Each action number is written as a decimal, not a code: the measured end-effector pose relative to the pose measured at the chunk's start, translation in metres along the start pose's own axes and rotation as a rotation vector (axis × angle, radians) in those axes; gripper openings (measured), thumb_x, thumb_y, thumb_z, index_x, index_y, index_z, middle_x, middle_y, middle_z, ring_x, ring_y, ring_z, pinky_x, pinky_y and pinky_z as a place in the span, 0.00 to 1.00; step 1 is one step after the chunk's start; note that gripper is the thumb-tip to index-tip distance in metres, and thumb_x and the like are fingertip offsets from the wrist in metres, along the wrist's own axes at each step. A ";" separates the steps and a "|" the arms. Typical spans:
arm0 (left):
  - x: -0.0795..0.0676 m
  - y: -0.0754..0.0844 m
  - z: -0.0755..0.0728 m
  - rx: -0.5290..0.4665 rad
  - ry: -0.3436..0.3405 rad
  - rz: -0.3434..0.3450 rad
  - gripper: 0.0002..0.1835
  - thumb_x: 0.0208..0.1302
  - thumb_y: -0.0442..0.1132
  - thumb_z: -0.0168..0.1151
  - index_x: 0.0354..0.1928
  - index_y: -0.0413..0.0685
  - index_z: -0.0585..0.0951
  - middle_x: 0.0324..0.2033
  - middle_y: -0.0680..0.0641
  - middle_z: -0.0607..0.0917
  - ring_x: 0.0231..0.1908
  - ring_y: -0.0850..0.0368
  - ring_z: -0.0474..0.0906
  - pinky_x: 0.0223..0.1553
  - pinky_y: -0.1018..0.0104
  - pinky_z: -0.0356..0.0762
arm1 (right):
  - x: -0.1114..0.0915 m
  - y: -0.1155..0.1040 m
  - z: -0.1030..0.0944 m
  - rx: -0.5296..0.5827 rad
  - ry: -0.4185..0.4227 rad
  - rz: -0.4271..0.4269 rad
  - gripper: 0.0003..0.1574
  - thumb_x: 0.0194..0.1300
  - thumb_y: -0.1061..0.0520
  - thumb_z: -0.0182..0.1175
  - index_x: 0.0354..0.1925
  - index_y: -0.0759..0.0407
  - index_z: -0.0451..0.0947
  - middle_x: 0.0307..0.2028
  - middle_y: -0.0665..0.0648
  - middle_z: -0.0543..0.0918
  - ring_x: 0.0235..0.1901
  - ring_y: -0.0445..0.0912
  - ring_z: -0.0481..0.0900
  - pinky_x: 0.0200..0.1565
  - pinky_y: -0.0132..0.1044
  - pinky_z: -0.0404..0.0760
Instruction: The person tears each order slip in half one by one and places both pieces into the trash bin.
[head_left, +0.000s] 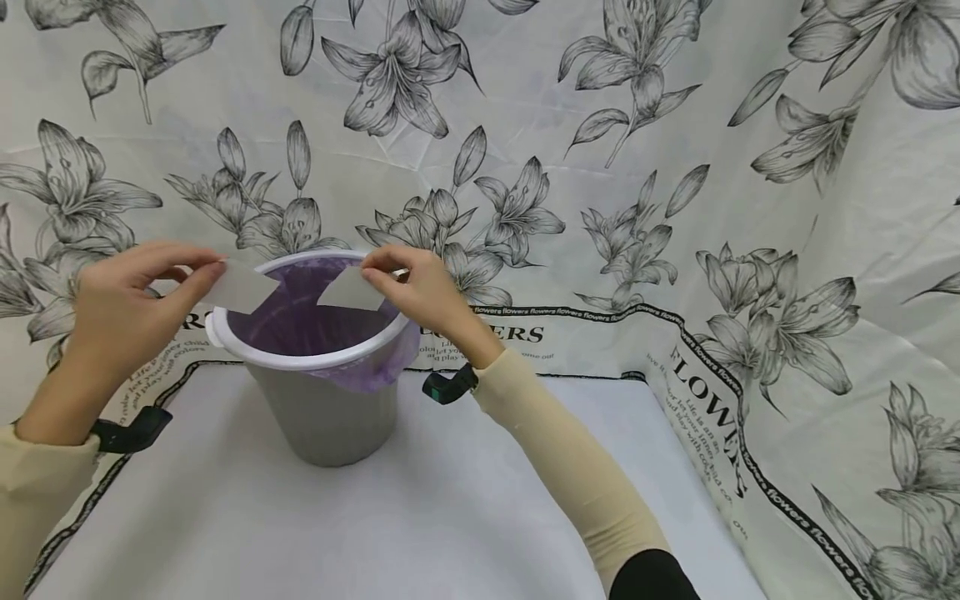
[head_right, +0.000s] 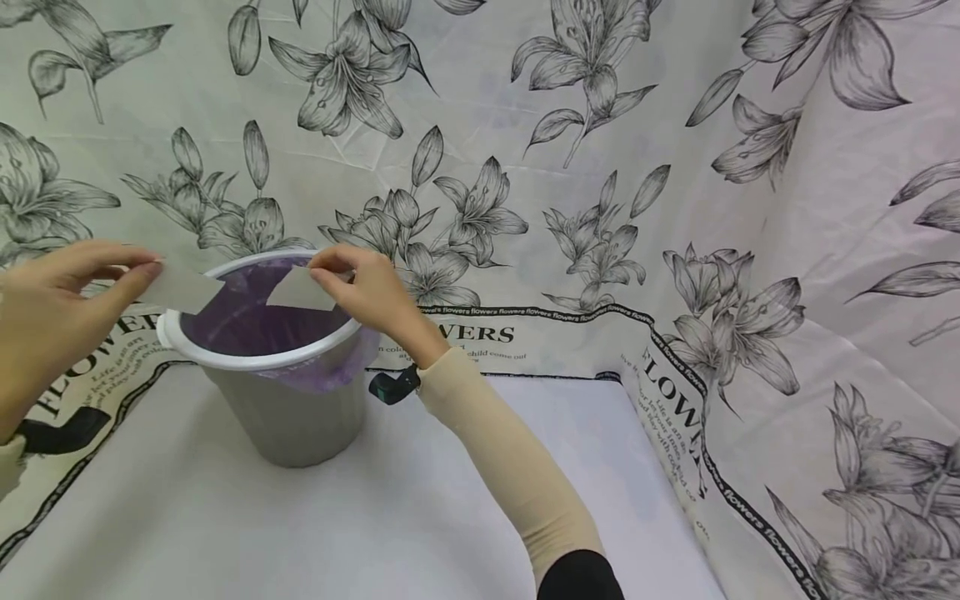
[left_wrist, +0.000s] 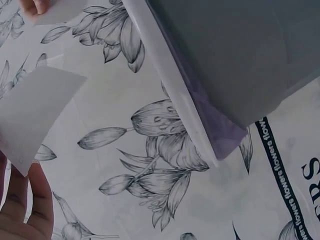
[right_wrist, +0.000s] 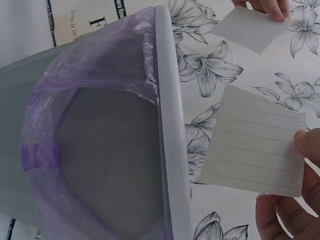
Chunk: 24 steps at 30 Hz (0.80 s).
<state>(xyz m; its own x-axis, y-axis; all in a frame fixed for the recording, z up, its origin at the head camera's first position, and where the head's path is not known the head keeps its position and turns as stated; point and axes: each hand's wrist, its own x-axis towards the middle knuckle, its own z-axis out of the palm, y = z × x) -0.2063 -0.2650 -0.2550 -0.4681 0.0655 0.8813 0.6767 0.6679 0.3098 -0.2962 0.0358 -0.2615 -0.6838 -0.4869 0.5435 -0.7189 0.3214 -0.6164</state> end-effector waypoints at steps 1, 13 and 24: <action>0.001 0.000 0.001 -0.005 0.003 0.002 0.10 0.57 0.22 0.72 0.41 0.38 0.91 0.37 0.51 0.91 0.38 0.83 0.78 0.41 0.86 0.73 | 0.002 0.000 0.001 -0.012 -0.014 0.003 0.09 0.74 0.56 0.63 0.48 0.57 0.86 0.46 0.54 0.90 0.43 0.40 0.85 0.47 0.28 0.83; 0.013 0.000 0.012 0.018 -0.100 0.027 0.13 0.56 0.23 0.74 0.42 0.43 0.91 0.40 0.84 0.79 0.36 0.89 0.74 0.40 0.89 0.70 | 0.007 0.005 0.012 -0.171 -0.222 -0.032 0.10 0.75 0.54 0.62 0.49 0.54 0.87 0.47 0.51 0.90 0.45 0.39 0.85 0.45 0.26 0.80; 0.010 -0.005 0.022 0.024 -0.286 -0.032 0.10 0.61 0.28 0.73 0.42 0.46 0.90 0.36 0.60 0.89 0.37 0.86 0.74 0.39 0.90 0.73 | 0.008 0.013 0.009 -0.225 -0.278 -0.034 0.10 0.75 0.58 0.62 0.49 0.58 0.87 0.47 0.55 0.90 0.45 0.43 0.86 0.48 0.26 0.81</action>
<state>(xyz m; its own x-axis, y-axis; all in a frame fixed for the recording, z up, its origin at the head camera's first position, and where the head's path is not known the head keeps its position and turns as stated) -0.2269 -0.2520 -0.2555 -0.6326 0.2479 0.7337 0.6467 0.6903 0.3244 -0.3100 0.0294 -0.2704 -0.6207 -0.6930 0.3667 -0.7716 0.4568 -0.4427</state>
